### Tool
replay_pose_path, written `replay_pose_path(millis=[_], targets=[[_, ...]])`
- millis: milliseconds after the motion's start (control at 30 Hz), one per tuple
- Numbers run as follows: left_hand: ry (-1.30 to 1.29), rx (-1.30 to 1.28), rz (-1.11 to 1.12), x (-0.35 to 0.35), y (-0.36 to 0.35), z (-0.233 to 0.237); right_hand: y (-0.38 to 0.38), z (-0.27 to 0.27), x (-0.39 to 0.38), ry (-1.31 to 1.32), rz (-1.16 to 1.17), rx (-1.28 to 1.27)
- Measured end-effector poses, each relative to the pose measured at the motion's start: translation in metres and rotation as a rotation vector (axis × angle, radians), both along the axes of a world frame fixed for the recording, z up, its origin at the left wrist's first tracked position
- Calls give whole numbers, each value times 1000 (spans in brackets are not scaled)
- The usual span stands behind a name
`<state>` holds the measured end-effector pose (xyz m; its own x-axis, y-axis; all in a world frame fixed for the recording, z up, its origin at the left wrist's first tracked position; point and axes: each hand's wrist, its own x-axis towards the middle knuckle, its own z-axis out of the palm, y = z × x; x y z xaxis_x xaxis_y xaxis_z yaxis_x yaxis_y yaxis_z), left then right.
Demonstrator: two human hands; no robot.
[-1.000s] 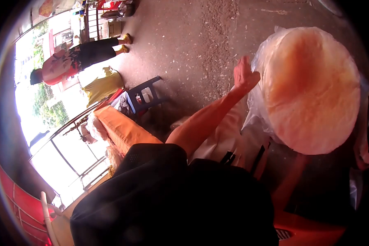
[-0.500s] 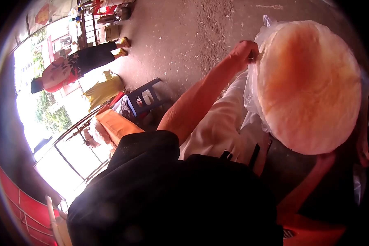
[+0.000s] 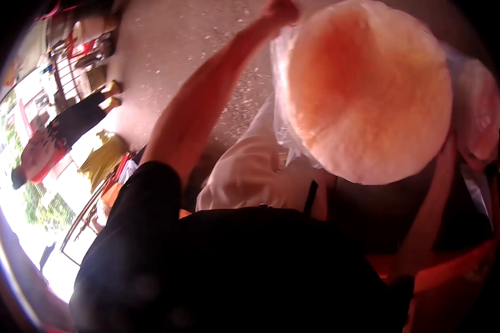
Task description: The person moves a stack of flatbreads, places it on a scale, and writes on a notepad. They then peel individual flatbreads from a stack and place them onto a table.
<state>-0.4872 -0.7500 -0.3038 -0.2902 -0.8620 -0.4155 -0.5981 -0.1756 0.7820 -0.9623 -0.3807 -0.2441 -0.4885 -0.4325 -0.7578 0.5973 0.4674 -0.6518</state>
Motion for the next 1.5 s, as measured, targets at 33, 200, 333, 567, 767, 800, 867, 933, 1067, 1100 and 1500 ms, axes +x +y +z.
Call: replay_pose_path(millis=[33, 200, 333, 567, 767, 800, 867, 933, 1067, 1100, 1500], targets=[[360, 363, 70, 8, -2, 10, 2, 4, -4, 2, -1, -19], [579, 584, 6, -6, 7, 91, -28, 59, 36, -210, -64, -220], [475, 545, -111, -8, -30, 35, -86, 54, 57, 22, 7, 38], [-306, -76, -306, -46, -39, 55, -116, 79, 63, 372, 288, 85], [-88, -74, -300, -71, -36, 57, -144, 62, 59, 504, 415, 160], [-52, -4, -327, -77, -39, 55, -142, 57, 59, 494, 303, 51], [59, 135, -286, -83, -44, 61, -144, 69, 73, 529, 90, -107], [204, 279, -147, -80, -47, 72, -137, 66, 69, 529, 130, -89], [171, -280, -205, -75, -25, 100, -134, 85, 82, 648, 266, -125], [36, -430, -302, -61, -28, 110, -127, 92, 85, 734, 249, -140], [213, 266, -51, 111, 124, 74, 18, 80, 146, 436, 72, 238]])
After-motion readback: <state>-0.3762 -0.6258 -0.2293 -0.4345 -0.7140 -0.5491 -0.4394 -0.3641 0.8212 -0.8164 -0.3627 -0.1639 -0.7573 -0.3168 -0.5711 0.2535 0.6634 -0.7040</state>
